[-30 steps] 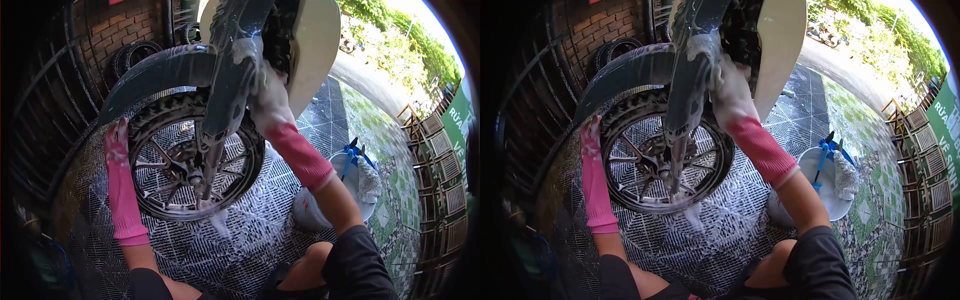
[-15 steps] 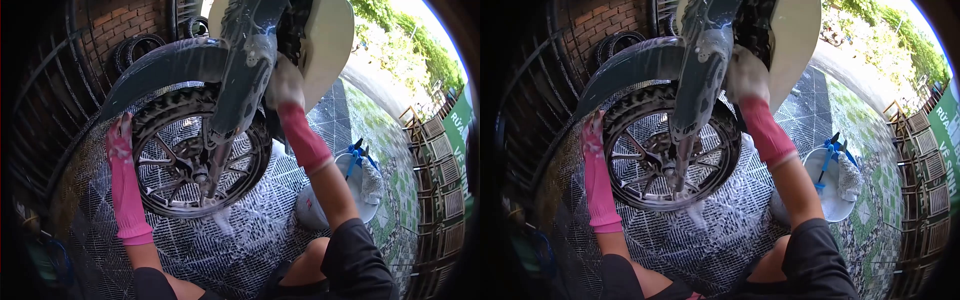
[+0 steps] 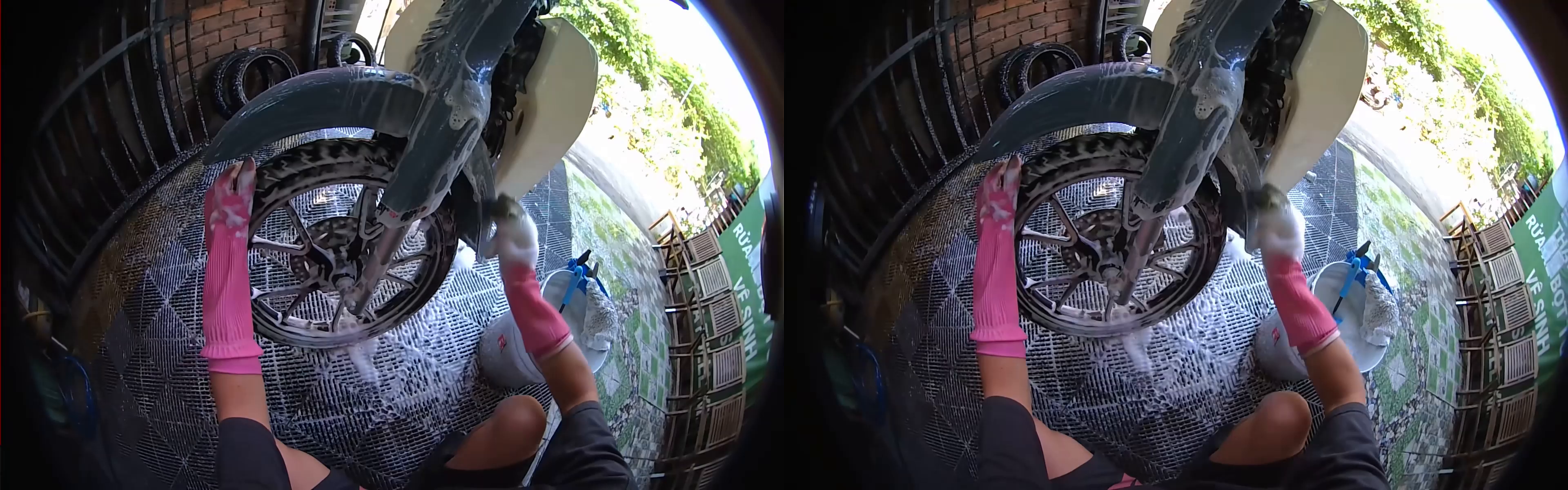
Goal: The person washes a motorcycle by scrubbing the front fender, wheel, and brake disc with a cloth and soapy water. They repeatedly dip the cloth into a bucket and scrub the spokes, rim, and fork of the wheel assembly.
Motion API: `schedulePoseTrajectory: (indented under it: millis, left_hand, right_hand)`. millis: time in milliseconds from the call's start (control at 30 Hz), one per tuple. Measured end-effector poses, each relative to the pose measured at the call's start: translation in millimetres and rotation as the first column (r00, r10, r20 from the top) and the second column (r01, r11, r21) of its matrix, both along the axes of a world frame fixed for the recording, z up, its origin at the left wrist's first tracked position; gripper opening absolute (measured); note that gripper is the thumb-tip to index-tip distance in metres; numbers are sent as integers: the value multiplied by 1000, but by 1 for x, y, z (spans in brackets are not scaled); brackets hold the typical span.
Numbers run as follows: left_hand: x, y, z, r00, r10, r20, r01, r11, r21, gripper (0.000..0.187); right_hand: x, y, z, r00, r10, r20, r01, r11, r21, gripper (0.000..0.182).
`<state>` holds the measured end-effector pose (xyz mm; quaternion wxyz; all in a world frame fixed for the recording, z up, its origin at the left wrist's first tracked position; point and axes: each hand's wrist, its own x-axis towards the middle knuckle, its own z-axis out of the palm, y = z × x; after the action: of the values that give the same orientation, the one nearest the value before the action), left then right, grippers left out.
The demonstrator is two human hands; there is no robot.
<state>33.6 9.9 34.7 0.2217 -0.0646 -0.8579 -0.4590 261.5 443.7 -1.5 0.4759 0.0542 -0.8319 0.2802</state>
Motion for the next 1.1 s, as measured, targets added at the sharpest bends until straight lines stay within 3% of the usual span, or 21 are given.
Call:
schedulePoseTrajectory:
  millis: [100,133,167,200,233,300,367,400,433,533,667,700,733,767,800,867,900,967,1000,1100]
  left_hand:
    - [-3,0,-1,1000,-24,-12,24,1000,-2,62]
    - [-1,-1,0,999,-18,-44,18,1000,-13,62]
    - [4,-1,2,999,-17,-46,16,1000,-14,62]
    - [12,0,9,999,-32,17,32,999,-11,64]
    - [17,-1,13,996,-47,76,48,999,-3,67]
    - [4,-5,0,998,-37,49,36,999,26,68]
    - [5,-5,-3,998,-57,34,57,998,15,70]
    - [9,-3,-3,999,-26,34,25,999,35,69]
    - [10,0,-5,999,-34,31,32,998,49,69]
    - [2,-1,-16,1000,-4,-29,1,995,-104,53]
    - [-47,-18,-69,983,-18,-180,-23,975,-222,40]
    - [-64,-25,-88,972,-32,-234,-23,973,-230,38]
    - [-61,-22,-86,900,-81,-429,-36,965,-258,38]
    - [-58,-21,-84,848,-103,-519,-47,962,-268,38]
    - [-54,-19,-80,788,-122,-604,-64,959,-277,39]
    - [-44,-18,-70,896,-38,-443,-91,959,-267,43]
    - [-44,-16,-68,916,-23,-401,-82,966,-243,43]
    - [-47,-13,-65,949,5,-315,-70,978,-195,43]
    - [-56,-13,-75,940,52,-338,-125,972,-198,40]
    - [-41,-12,-61,911,90,-403,-145,983,-109,33]
  right_hand:
    - [-45,-44,90,935,323,-144,-343,926,-154,42]
    - [-69,-60,116,931,277,-236,-323,929,-182,37]
    - [-78,-72,147,969,188,-159,-225,937,-266,32]
    - [-86,-90,184,971,231,-58,-227,822,-523,30]
    - [-105,-75,198,990,138,-5,-117,820,-560,27]
    - [-123,-70,213,994,-97,-40,84,961,-262,25]
    - [-95,-109,227,963,-225,147,235,971,-51,22]
    - [-103,-108,211,947,-312,-74,320,925,207,21]
    - [-88,-116,211,886,-462,-45,390,691,609,21]
    - [-82,-134,188,864,-503,-27,256,392,884,35]
    - [-103,-143,224,846,-316,430,-171,604,779,23]
    - [-125,-123,238,876,-336,347,-110,561,820,22]
    - [-139,-106,265,914,-239,327,-153,543,826,19]
    - [-139,-81,286,1000,-28,0,16,561,828,18]
    - [-147,-65,312,955,-278,-108,234,477,847,19]
    - [-192,9,356,902,-240,-359,431,570,699,31]
    - [-175,-9,365,942,-319,-106,335,864,377,36]
    - [-179,-33,374,736,-656,-168,662,643,385,44]
    - [-170,-58,368,737,-657,-158,658,645,389,44]
    - [-172,-108,336,746,-660,-88,536,517,667,49]
